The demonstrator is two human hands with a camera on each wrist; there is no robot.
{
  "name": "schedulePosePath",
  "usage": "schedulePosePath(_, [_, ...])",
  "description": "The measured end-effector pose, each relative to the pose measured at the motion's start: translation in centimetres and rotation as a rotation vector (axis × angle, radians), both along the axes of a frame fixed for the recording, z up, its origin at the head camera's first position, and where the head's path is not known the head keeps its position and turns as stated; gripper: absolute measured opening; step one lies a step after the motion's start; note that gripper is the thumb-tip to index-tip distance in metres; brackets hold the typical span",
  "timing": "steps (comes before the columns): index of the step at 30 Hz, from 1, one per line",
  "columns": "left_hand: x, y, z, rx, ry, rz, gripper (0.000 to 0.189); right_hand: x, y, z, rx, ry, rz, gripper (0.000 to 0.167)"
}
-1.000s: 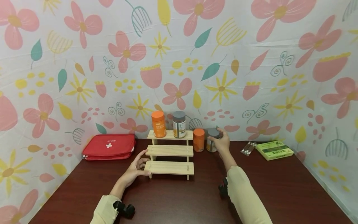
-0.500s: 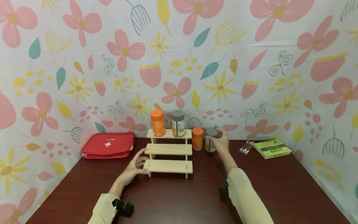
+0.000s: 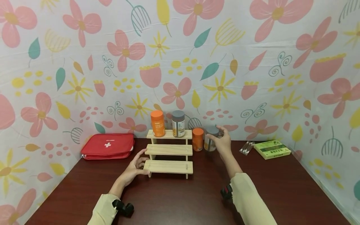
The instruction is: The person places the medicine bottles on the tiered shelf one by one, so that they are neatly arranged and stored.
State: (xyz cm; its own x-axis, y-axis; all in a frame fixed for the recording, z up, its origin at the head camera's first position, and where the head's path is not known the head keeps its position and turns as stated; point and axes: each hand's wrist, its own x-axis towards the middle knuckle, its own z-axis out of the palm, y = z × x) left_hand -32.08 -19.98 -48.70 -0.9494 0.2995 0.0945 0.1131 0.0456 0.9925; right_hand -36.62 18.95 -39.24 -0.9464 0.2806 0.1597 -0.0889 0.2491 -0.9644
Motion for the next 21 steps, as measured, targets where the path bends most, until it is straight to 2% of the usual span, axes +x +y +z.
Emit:
schedulePosePath(11, [-0.1, 0.0, 0.1, -0.014, 0.013, 0.014, 0.1, 1.6, -0.5, 2.7, 0.004, 0.032, 0.054, 0.073])
schedulePosePath(15, [-0.1, -0.1, 0.1, -0.008, 0.006, 0.021, 0.101, 2.1, -1.3, 3.4, -0.003, 0.057, 0.097, 0.073])
schedulePosePath(21, [0.0, -0.1, 0.0, -0.003, -0.004, -0.001, 0.101, 2.3, -3.3, 4.3, -0.023, 0.112, 0.151, 0.07])
